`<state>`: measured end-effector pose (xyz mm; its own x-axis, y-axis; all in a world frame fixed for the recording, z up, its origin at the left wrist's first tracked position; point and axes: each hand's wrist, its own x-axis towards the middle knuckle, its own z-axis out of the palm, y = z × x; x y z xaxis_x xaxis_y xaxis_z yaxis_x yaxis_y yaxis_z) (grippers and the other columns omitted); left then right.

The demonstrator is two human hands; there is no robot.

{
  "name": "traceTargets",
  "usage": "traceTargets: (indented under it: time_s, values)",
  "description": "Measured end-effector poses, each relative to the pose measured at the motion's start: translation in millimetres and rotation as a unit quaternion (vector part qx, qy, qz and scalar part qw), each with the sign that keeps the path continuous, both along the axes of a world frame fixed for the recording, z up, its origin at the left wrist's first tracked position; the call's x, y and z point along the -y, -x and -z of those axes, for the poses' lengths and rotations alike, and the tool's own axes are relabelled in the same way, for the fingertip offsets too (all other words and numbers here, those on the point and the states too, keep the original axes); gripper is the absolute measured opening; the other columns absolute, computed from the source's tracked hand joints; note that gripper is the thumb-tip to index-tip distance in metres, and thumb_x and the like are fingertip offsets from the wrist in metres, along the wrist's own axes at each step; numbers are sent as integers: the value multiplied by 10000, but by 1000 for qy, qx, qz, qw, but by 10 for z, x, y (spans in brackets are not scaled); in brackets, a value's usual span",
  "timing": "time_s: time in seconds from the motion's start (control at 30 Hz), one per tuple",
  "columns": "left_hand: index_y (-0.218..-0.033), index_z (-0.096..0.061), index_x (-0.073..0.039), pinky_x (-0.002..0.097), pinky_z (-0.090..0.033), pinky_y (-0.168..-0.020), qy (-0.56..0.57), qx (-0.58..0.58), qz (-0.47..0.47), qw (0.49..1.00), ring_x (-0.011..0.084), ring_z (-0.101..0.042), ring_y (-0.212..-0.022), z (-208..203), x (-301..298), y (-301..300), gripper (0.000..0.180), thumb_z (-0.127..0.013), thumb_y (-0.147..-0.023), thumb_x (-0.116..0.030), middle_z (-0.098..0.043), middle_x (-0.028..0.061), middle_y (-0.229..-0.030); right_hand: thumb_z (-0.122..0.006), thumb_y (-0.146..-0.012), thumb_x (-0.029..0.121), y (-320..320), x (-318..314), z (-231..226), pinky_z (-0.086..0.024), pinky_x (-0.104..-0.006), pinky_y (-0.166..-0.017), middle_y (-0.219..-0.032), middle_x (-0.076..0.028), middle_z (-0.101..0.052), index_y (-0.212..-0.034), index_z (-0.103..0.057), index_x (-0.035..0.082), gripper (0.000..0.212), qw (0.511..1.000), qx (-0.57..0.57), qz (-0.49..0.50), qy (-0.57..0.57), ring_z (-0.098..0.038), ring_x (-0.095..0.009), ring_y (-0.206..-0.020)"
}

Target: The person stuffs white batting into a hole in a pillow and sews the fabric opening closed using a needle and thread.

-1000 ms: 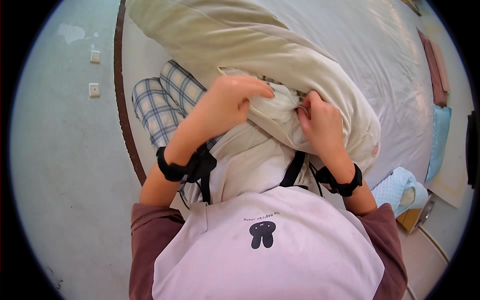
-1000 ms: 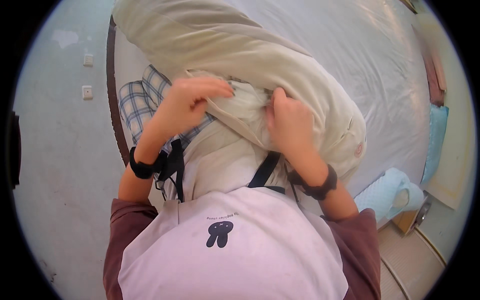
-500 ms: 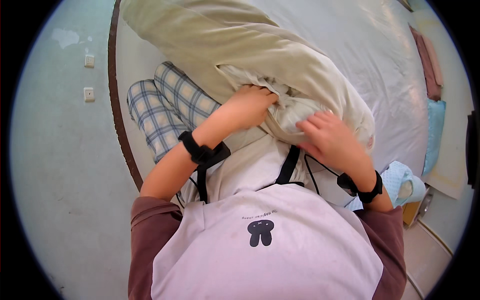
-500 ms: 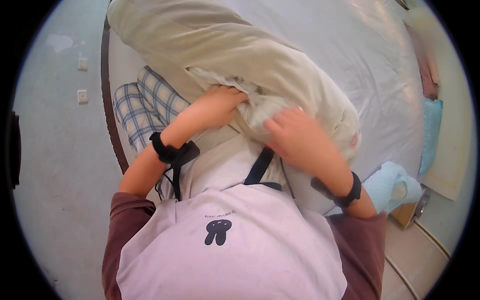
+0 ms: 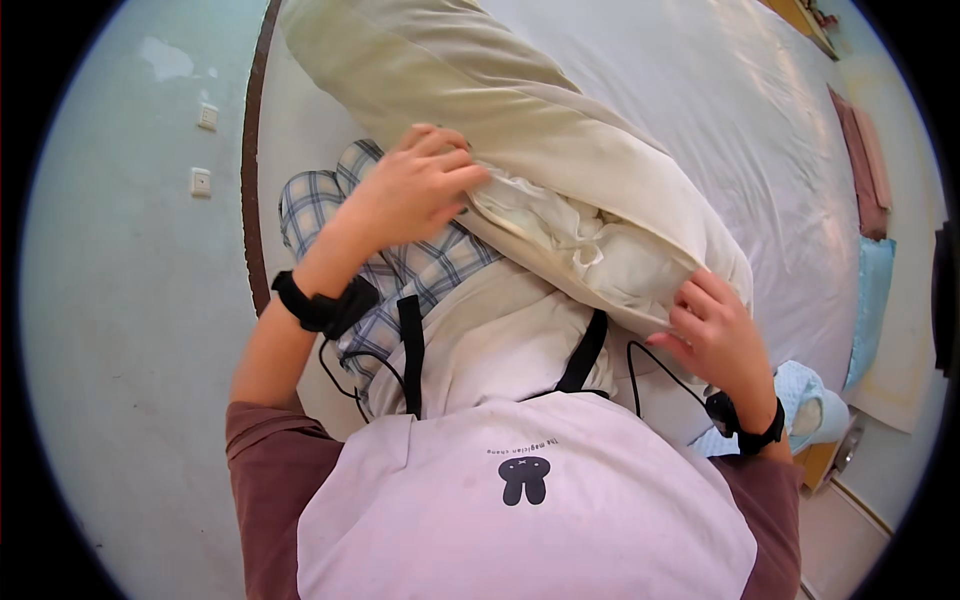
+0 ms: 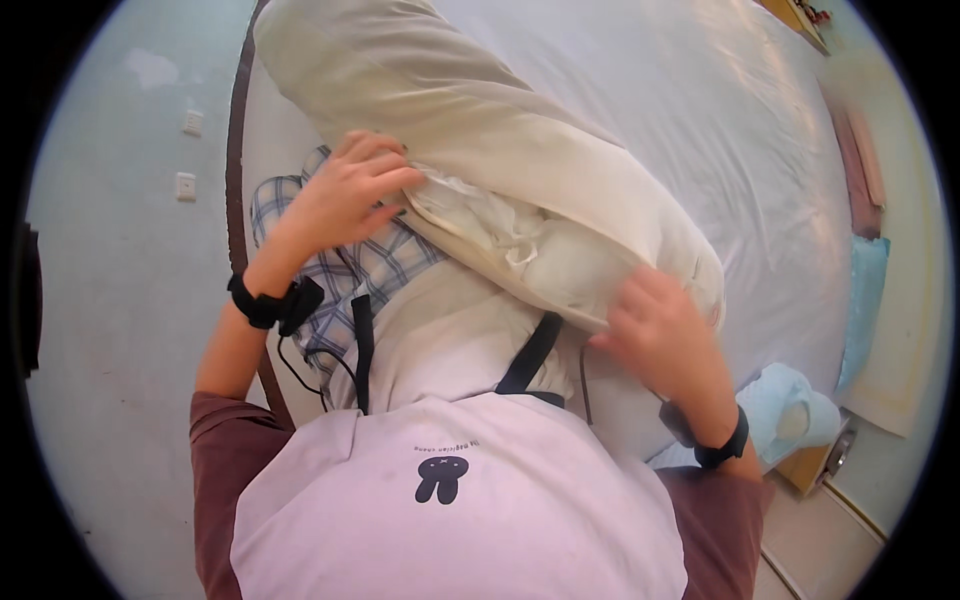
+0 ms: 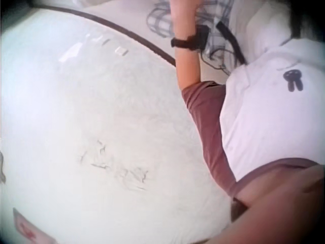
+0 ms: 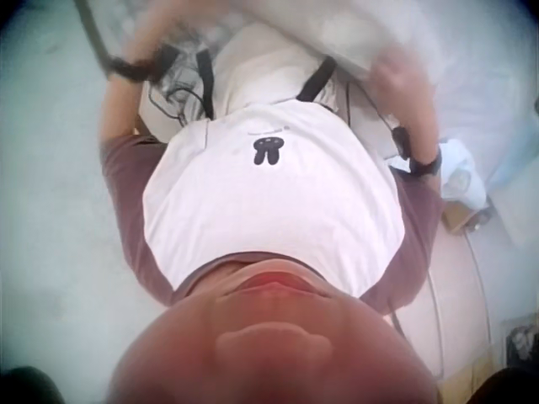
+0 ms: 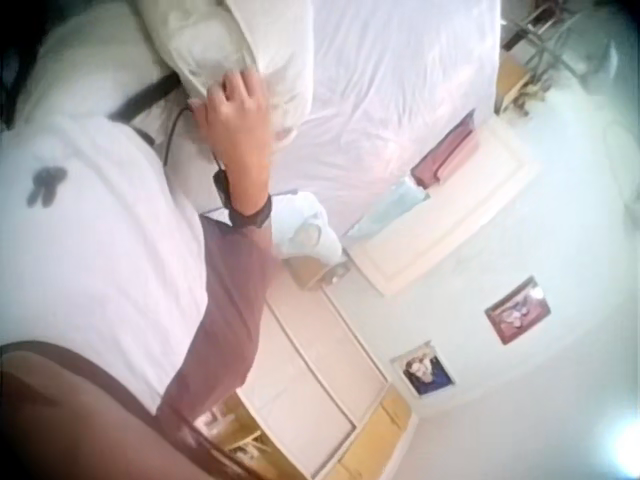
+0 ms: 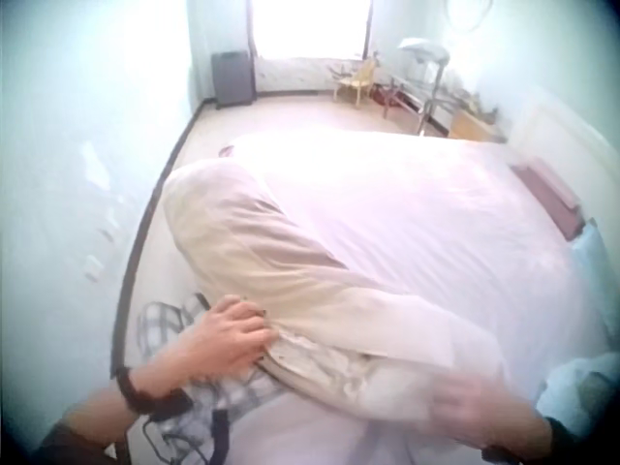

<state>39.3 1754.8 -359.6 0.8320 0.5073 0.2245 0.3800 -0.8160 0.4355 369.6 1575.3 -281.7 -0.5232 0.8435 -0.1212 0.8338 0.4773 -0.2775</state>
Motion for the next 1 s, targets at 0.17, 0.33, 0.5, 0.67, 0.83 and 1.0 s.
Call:
traceTargets:
  time_s: [0.17,0.33,0.5,0.67,0.83,1.0]
  values:
    - [-941,-595,-106,480,-320,-1068,-196,-119,46,972,244,-446,-1217,11,-197,83,291,-742,-689,-109,-608,37,-1064,-777,-632,121,164,63,-68,-482,-382,-784,-972,-135,-619,-759,-582,-3,264,984,13,68,-164,-569,-324,-1008]
    - [-909,-579,-78,439,-382,-1015,-150,-15,64,986,272,-521,-1101,-72,-323,82,216,-701,-731,-80,-607,55,-1013,-636,-734,-56,-121,358,132,-517,-431,-844,-1036,-200,-653,-830,-616,-58,98,978,-117,143,-99,-640,-362,-958]
    - [-872,-542,-40,388,-483,-819,-57,70,17,996,293,-593,-903,-361,-188,-36,164,-648,-749,-14,-606,91,-933,-549,-737,-108,-615,469,-334,-541,-408,-833,-1010,-211,-678,-776,-584,-95,54,962,-41,152,-222,-672,-357,-940]
    - [-756,-506,-39,330,-472,-593,-186,314,-11,931,272,-572,-704,-1139,18,-448,151,-615,-680,34,-560,95,-784,-485,-934,-47,-1368,853,-923,-570,-410,-782,-1046,-279,-652,-968,-574,-91,105,887,-35,182,-424,-672,-413,-877]
    - [-747,-502,-74,272,-429,-565,-235,316,78,916,188,-513,-638,-1389,391,-750,180,-631,-626,-41,-522,70,-740,-519,-916,-67,-1963,1033,-1397,-523,-372,-863,-1109,-220,-626,-1057,-584,-55,155,849,181,281,-409,-611,-357,-1060]
    - [-923,-562,-91,308,-456,-753,-114,119,141,976,219,-565,-819,-764,459,-1295,248,-672,-706,-139,-589,96,-908,-544,-775,-84,-2262,546,-1129,-500,-406,-780,-938,-169,-610,-981,-585,-24,218,879,283,246,-293,-590,-358,-889]
